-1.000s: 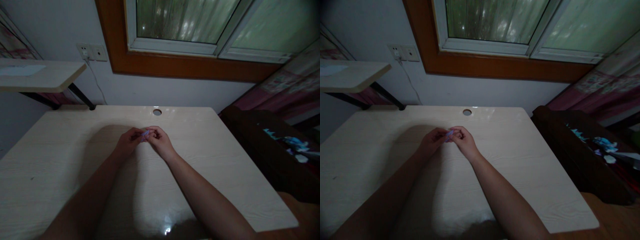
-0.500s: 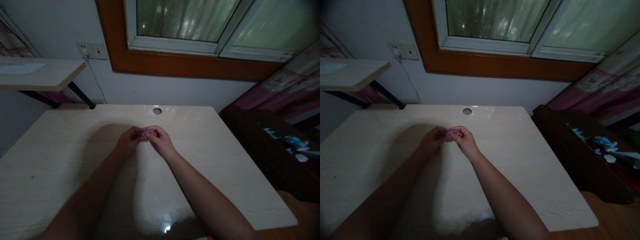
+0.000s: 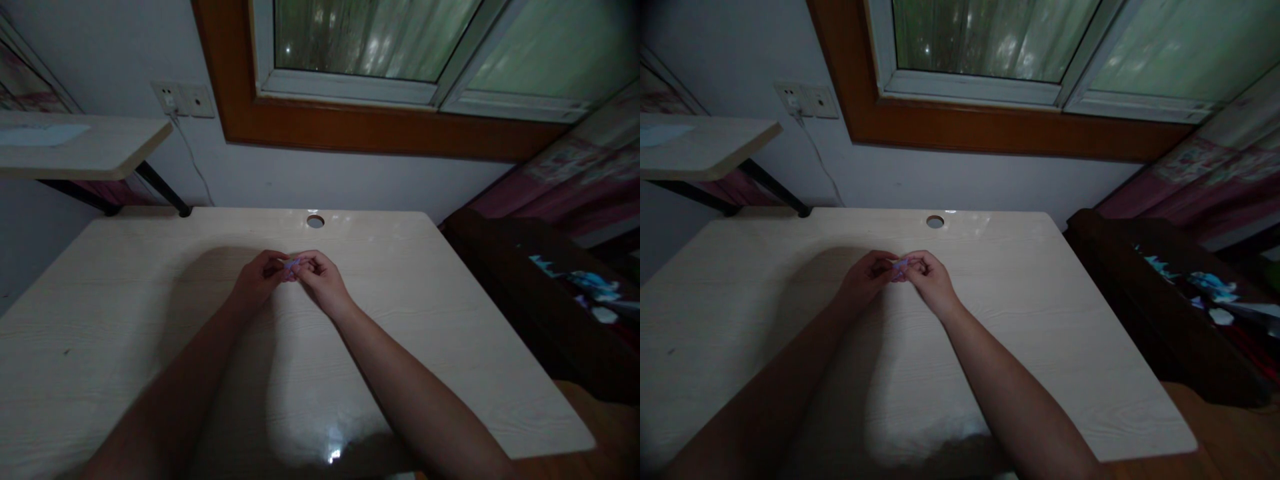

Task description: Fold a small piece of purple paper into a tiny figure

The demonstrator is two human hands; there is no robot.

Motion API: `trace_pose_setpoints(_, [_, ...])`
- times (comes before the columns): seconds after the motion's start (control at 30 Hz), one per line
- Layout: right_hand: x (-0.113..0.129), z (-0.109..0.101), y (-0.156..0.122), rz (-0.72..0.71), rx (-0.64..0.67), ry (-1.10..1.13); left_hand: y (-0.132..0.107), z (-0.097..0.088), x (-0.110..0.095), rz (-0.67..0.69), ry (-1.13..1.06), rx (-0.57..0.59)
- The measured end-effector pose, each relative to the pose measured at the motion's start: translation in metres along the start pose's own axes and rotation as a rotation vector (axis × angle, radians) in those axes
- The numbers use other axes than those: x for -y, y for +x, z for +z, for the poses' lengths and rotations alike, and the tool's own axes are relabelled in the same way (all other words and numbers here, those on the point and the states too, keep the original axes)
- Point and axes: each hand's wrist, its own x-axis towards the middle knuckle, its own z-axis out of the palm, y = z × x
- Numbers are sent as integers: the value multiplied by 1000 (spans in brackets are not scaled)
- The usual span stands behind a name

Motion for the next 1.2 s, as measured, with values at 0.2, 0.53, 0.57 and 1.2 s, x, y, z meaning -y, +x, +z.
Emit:
trace_pose_setpoints(0.2, [2,1,-1,-27,-19,-23,1,0,2,0,62,-31])
trace_pose_setpoints(0.53, [0,0,-1,-43,-63,-45,-1,2,-3,21,137,-28])
trace_pose_setpoints(0.57, [0,0,-1,-47,-64,-48,-1,2,-3,24,150,-33])
trace_pose_setpoints(1.2, [0,1,-1,-38,-73,-27,-3,3,-6,66,274,-56])
